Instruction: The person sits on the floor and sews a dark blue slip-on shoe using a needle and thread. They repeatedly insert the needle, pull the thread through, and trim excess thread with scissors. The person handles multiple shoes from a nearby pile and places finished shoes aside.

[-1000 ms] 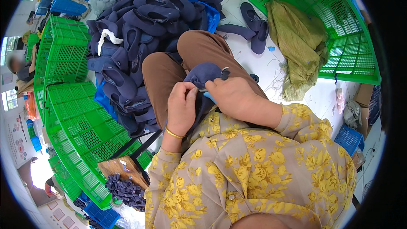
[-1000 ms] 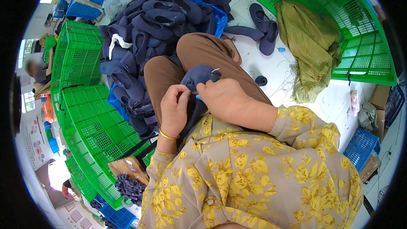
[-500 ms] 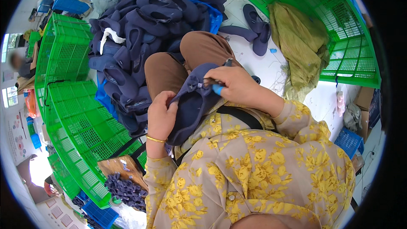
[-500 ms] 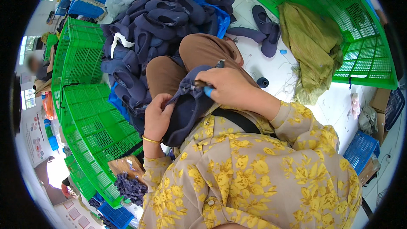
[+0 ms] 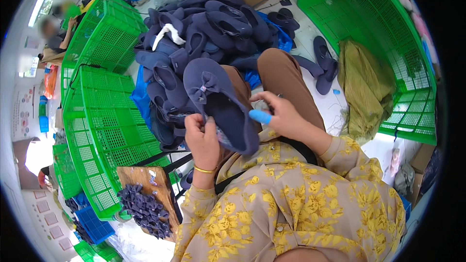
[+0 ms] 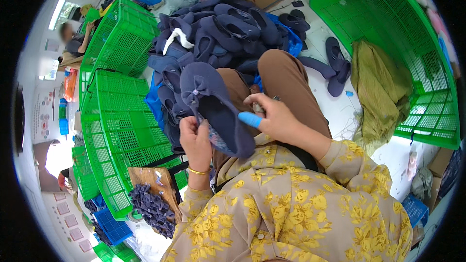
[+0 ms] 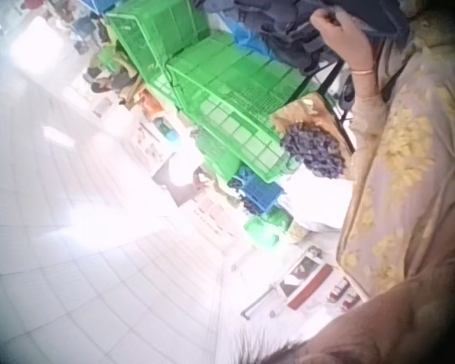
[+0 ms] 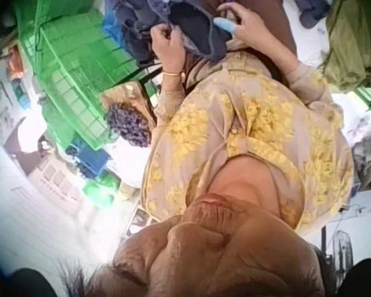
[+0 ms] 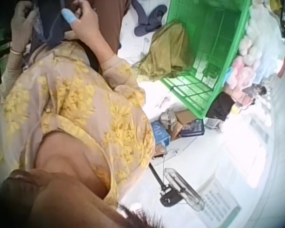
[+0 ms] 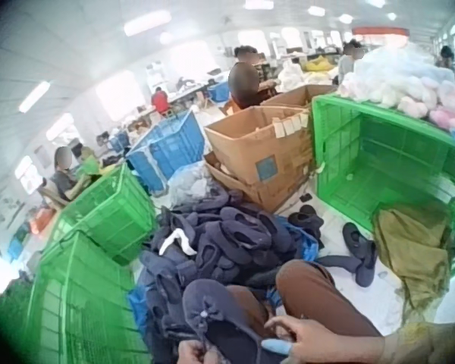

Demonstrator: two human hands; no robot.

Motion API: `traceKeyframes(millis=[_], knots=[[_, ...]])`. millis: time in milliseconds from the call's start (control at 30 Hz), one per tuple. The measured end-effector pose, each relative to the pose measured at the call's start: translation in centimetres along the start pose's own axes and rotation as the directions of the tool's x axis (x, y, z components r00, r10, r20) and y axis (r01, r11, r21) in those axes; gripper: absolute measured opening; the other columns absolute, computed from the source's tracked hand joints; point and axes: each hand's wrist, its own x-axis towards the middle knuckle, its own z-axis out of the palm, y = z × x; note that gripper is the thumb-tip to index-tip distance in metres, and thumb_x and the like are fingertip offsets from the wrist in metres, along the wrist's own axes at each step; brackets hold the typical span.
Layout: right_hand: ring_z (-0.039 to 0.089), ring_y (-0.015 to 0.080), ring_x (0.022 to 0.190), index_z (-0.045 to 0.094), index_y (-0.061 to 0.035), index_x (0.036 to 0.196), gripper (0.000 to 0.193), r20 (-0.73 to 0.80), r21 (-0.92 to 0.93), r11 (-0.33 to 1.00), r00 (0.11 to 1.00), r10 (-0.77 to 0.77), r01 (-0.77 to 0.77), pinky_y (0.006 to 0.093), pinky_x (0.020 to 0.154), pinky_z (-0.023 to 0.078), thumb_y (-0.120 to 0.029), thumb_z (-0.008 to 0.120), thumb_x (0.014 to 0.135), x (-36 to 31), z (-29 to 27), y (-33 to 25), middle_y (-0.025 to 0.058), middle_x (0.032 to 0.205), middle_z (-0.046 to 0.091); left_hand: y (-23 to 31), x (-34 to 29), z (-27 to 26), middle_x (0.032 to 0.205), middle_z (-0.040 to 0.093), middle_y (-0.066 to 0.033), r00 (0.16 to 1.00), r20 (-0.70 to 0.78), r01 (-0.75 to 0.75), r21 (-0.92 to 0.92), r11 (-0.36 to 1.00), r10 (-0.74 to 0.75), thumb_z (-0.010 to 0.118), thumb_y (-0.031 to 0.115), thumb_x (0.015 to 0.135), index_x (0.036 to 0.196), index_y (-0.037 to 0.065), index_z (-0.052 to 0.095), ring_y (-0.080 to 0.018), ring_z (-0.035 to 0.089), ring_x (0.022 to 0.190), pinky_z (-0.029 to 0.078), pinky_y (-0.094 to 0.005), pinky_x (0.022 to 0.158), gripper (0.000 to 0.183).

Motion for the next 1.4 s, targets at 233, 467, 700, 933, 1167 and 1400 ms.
traceKeyframes(millis=[233,467,700,933,1167,1400], knots=[[0.064,0.0241,0.076,0.056,0.0040,0.115,0.053,0.067,-0.089,0.996,0.997,0.035,-0.029,0.0346,0.072,0.050,-0.027,0.078,0.078,1.9,4.4,0.1,0.0175,0.093,0.067,-0.8,-0.4,-0.2,0.066,0.049,-0.0038,0.997,-0.001,0.075,-0.010,0.997,-0.075,0.069,0.018,0.088,0.089,0.002,0.050,-0.0110,0.045,0.057,0.039,-0.0277,0.054,0.024],[0.060,0.0169,0.073,0.056,0.0010,0.111,0.040,0.062,0.005,0.990,0.988,0.141,-0.142,0.0311,0.070,0.049,-0.019,0.073,0.081,1.5,4.9,0.4,0.0131,0.089,0.064,-5.1,4.8,-2.2,0.072,0.061,-0.0107,0.968,-0.108,-0.171,0.381,0.909,0.227,0.061,0.014,0.092,0.090,0.001,0.060,-0.0195,0.058,0.060,0.047,-0.0332,0.058,0.013],[0.057,0.0103,0.078,0.056,-0.0018,0.108,0.030,0.024,0.303,0.936,0.983,0.180,-0.179,0.0273,0.070,0.048,-0.017,0.070,0.086,1.4,5.6,1.9,0.0050,0.089,0.062,1.0,1.3,-5.9,0.092,0.063,-0.0092,0.970,0.121,-0.228,0.166,0.960,0.209,0.067,0.009,0.084,0.096,0.006,0.065,-0.0222,0.061,0.074,0.050,-0.0314,0.065,0.012],[0.038,0.0036,0.054,0.055,-0.0116,0.104,0.016,0.214,0.612,0.693,0.924,0.317,-0.380,0.0229,0.051,0.034,-0.022,0.063,0.094,1.4,4.0,-0.4,-0.0050,0.073,0.046,2.1,-1.3,-5.4,0.081,0.059,-0.0089,0.790,0.604,-0.092,-0.053,0.994,0.105,0.072,0.025,0.082,0.084,0.005,0.060,-0.0234,0.061,0.069,0.050,-0.0366,0.061,0.023],[0.032,0.0060,0.054,0.053,-0.0097,0.102,0.015,0.124,0.737,0.617,0.953,0.277,-0.276,0.0249,0.050,0.030,-0.022,0.060,0.097,2.4,0.5,0.2,-0.0048,0.066,0.038,-2.8,4.6,-26.4,0.104,0.067,-0.0062,0.872,-0.379,-0.025,-0.666,0.745,-0.310,0.051,0.021,0.099,0.111,0.004,0.062,-0.0170,0.064,0.095,0.053,-0.0296,0.083,0.024],[0.034,0.0048,0.054,0.053,-0.0096,0.101,0.013,0.044,0.708,0.657,0.945,0.325,-0.259,0.0233,0.049,0.030,-0.020,0.060,0.097,2.5,0.1,1.5,-0.0051,0.068,0.039,-2.2,5.3,-29.4,0.120,0.056,-0.0179,0.436,-0.900,-0.243,-0.118,0.963,0.000,0.054,0.011,0.094,0.120,-0.009,0.052,-0.0281,0.060,0.103,0.056,-0.0385,0.085,0.033]])
